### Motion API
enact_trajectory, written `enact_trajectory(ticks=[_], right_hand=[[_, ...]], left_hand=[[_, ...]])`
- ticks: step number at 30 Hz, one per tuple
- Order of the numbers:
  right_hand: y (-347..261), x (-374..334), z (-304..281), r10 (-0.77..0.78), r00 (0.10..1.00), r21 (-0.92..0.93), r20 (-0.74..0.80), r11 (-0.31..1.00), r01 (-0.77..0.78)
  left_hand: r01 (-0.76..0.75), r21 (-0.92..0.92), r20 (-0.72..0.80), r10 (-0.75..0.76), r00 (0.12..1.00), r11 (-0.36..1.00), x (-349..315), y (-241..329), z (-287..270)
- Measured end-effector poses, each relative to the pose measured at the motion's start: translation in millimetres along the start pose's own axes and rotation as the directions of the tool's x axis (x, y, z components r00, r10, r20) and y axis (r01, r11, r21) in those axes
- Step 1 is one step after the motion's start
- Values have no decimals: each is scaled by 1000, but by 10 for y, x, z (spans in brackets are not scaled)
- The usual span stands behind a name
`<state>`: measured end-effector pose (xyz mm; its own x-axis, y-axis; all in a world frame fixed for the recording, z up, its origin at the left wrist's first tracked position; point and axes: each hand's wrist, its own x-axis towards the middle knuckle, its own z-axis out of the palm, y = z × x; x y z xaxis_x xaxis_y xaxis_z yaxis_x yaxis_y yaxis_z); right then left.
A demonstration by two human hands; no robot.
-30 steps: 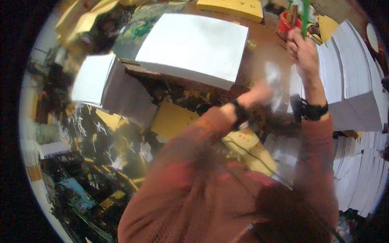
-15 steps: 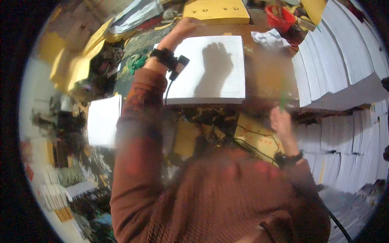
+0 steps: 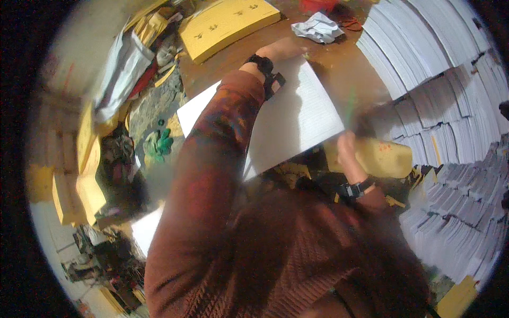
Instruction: The person repeatedly inserts yellow paper strips into white paper packets, folds the edges, and stacks the finished packets. They move between the table and a nearby machine, handling packets one at a time and placing completed units into a growing stack.
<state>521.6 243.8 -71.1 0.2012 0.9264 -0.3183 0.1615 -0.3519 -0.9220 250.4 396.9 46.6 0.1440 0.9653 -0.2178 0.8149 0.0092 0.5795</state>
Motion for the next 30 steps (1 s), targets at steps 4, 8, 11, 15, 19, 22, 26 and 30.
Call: enact_trajectory(ticks=[4, 8, 11, 15, 19, 22, 26, 30], right_hand=[[-49, -52, -44, 23, 998, -6, 63, 1000, -23], [-82, -77, -40, 16, 998, -70, 54, 997, -12], [-75, -35, -24, -78, 996, -139, 33, 987, 81], [-5, 39, -18, -109, 992, -89, 63, 989, 114], [100, 118, 8, -166, 980, -78, 112, 982, 175], [139, 188, 7, -154, 972, -75, 180, 983, 170], [-66, 301, -106, -179, 960, -339, 214, 908, 245], [-743, 358, -149, -345, 901, -200, 263, 894, 401]], left_hand=[[-417, -104, -128, 404, 906, 903, 76, -47, 8], [-304, 206, -56, 321, 945, 930, 168, -135, 28], [-122, 23, -59, 123, 991, 992, 208, -108, -80], [-196, -43, -105, 190, 976, 980, 20, 6, -274], [33, -476, -197, -143, 970, 879, -407, 50, -446], [21, -486, -116, -89, 989, 873, -695, 96, -650], [-91, -405, 141, 160, 977, 910, -1136, 239, -781], [-98, -391, 24, 116, 993, 915, -1647, 319, -472]])
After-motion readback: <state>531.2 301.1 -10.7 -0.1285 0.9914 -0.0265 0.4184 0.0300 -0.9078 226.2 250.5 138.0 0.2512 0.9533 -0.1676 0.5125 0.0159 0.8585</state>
